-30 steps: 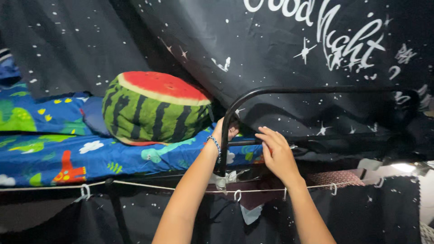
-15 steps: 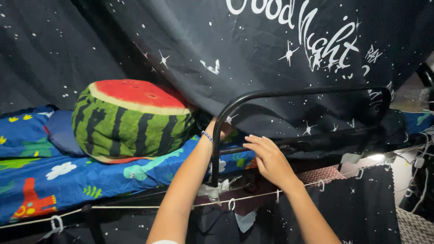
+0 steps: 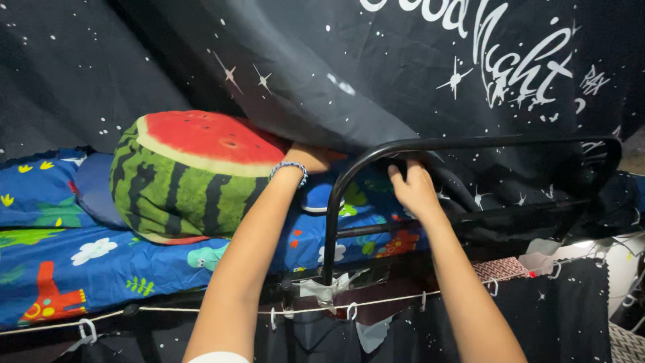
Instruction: The person adjusts the curtains on a bunk bed, moves a watermelon-shaped pillow, and then picks up and folds a piece of white fabric near a small table.
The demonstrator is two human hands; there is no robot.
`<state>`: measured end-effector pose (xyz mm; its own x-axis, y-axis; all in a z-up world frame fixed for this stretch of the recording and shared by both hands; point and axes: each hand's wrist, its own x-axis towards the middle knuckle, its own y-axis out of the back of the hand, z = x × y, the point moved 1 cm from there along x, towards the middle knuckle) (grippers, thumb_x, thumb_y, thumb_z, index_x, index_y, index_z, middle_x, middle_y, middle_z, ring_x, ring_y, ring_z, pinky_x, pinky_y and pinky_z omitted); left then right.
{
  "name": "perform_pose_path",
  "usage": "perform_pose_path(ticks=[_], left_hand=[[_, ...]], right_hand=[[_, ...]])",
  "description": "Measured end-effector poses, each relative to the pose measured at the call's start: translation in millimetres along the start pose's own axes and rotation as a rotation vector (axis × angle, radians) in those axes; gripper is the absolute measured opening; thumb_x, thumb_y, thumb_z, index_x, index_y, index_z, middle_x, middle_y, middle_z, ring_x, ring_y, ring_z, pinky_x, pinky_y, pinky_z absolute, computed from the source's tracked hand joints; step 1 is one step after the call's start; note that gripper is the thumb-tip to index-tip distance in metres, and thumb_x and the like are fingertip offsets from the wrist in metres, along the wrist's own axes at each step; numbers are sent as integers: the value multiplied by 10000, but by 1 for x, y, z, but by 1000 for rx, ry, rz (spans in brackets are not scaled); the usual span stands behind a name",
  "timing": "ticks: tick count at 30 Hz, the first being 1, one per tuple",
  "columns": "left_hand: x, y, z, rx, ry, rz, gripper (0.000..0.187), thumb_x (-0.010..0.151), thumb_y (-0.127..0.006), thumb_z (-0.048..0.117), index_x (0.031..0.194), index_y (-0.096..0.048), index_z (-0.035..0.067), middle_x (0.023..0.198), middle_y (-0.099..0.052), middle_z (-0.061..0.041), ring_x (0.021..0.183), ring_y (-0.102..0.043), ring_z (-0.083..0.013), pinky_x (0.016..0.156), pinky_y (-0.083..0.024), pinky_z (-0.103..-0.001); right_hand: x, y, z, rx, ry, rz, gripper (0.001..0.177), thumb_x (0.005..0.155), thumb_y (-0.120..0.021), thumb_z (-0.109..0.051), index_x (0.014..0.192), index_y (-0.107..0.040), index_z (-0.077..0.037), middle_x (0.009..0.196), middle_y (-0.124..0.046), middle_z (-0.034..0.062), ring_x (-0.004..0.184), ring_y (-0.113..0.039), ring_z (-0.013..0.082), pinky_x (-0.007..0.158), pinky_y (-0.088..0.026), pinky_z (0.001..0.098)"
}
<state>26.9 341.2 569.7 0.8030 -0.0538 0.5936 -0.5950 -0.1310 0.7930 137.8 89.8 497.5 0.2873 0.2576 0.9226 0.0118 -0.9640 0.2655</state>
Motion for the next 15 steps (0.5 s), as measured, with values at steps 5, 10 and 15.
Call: perform_pose_path(ticks=[5,10,15], left_hand=[[-38,-27,40,88,155,-612,859,603,-882,564,1350,-660,204,1398,-602,-138,1310,-562,-352,1084,-466,-469],[-62,-34,32,233,-91,-258,594,676,-867,332,1231,-706,191,1262,-619,-144,1196,-596,-362,994,-522,-445],[-77,-26,72,126,-710,269,757,722,-795,189,1436,-611,357,1292,-624,-45,1146,-629,-308,1009,-526,-411]], right_hand=[[5,-17,26,-247,174,135,373,950,-670,-225,1221,-600,21,1150,-652,316,1077,-606,516,971,-476,548],[-3,-10,35,-587,70,293,491,913,-758,-347,1231,-639,8,1149,-663,292,1042,-623,493,914,-471,600],[1,-21,44,-764,50,215,664,798,-750,-523,1192,-675,5,1151,-675,312,1011,-641,491,849,-473,616]])
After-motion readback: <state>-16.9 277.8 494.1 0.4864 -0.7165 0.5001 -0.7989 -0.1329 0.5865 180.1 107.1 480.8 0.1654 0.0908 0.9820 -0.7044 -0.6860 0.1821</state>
